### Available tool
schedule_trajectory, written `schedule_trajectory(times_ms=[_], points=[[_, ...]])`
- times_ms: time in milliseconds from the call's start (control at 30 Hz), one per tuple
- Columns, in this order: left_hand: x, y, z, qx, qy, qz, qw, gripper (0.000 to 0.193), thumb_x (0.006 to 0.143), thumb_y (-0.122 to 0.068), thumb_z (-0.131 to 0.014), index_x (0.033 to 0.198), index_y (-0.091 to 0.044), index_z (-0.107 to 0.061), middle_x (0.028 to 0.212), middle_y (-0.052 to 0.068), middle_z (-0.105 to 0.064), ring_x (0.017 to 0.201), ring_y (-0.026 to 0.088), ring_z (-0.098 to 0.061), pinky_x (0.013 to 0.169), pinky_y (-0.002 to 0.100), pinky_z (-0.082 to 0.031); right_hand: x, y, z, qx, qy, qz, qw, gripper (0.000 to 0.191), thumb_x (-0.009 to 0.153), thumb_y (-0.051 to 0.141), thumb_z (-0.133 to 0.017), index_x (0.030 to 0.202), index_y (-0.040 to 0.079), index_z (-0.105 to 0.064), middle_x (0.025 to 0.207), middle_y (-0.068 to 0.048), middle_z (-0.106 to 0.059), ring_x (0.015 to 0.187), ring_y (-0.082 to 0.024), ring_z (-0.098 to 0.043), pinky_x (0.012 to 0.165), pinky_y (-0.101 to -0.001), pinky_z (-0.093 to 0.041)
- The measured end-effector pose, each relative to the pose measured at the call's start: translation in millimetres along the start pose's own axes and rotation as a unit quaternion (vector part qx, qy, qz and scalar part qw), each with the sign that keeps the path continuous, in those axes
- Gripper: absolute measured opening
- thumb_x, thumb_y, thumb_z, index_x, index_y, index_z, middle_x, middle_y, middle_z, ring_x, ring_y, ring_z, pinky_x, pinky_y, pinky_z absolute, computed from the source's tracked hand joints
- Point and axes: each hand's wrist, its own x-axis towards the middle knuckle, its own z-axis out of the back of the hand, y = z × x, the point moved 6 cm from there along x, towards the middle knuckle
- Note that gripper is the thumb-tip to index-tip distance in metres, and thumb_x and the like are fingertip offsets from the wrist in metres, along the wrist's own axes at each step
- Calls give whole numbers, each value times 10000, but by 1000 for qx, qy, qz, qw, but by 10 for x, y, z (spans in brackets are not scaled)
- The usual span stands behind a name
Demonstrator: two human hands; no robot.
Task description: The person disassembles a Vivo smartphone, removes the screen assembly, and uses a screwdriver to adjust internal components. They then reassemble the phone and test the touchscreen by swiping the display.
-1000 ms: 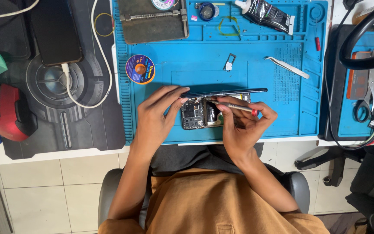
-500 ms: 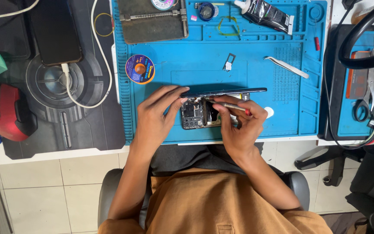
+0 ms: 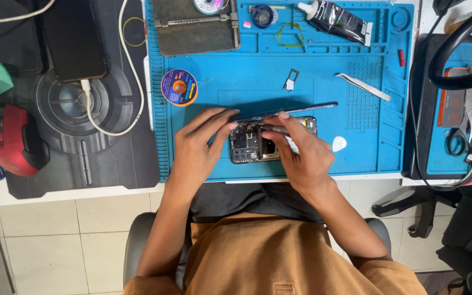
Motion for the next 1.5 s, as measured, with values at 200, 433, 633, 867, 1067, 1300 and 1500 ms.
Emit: schedule_trajectory(times_ms=[200, 433, 633, 867, 1067, 1300, 1500], points=[[-3, -9, -2, 6, -1, -7, 1000, 182, 970, -79, -741, 1135, -3, -733, 1080, 120, -740, 893, 256, -727, 770, 337, -571, 116, 108, 106, -11, 33, 24, 999, 621, 937, -246, -639, 1486, -14, -464, 1194, -183, -724, 1040, -281, -748, 848, -335, -645], [1, -40, 9, 0, 3, -14, 1000, 181, 978, -73, -731, 1142, 1, -726, 1079, 120, -736, 880, 256, -721, 764, 338, -566, 326, 232, 164, -53, 37, 92, 994, 575, 920, -116, -811, 1419, -4, -548, 1073, -101, -718, 908, -257, -670, 748, -348, -552], [9, -44, 18, -1, 7, -11, 1000, 177, 977, -69, -727, 1139, 2, -726, 1070, 117, -733, 854, 251, -712, 747, 334, -558, 441, 257, 188, -89, 68, 100, 989, 565, 917, -66, -821, 1420, -3, -573, 1096, -83, -724, 885, -244, -621, 722, -342, -518], [11, -44, 17, 0, 6, -17, 1000, 169, 980, -61, -720, 1137, 3, -723, 1071, 115, -729, 885, 254, -720, 770, 339, -566, 520, 315, 174, -80, 103, 122, 984, 576, 870, -11, -877, 1392, 53, -641, 906, -18, -654, 804, -212, -552, 655, -336, -468], [20, -32, 14, -3, 5, -15, 1000, 173, 971, -57, -728, 1134, 2, -729, 1065, 112, -732, 880, 249, -724, 767, 335, -570, 609, 335, 176, -63, 104, 116, 986, 538, 813, 9, -844, 1312, 44, -647, 1024, -81, -733, 871, -237, -554, 726, -348, -492], [17, -32, 11, 2, 0, -17, 1000, 169, 971, -51, -730, 1130, 4, -728, 1076, 113, -734, 887, 252, -725, 768, 336, -571, 633, 302, 182, -56, 96, 118, 987, 517, 789, 116, -911, 1268, 115, -716, 918, -40, -665, 833, -235, -530, 699, -347, -447], [21, -27, 7, -1, 0, -15, 1000, 169, 964, -38, -726, 1127, 7, -728, 1071, 115, -731, 889, 260, -725, 766, 339, -570, 590, 285, 176, -50, 78, 110, 990, 489, 823, 132, -908, 1284, 153, -746, 967, 11, -696, 875, -208, -494, 762, -327, -442]])
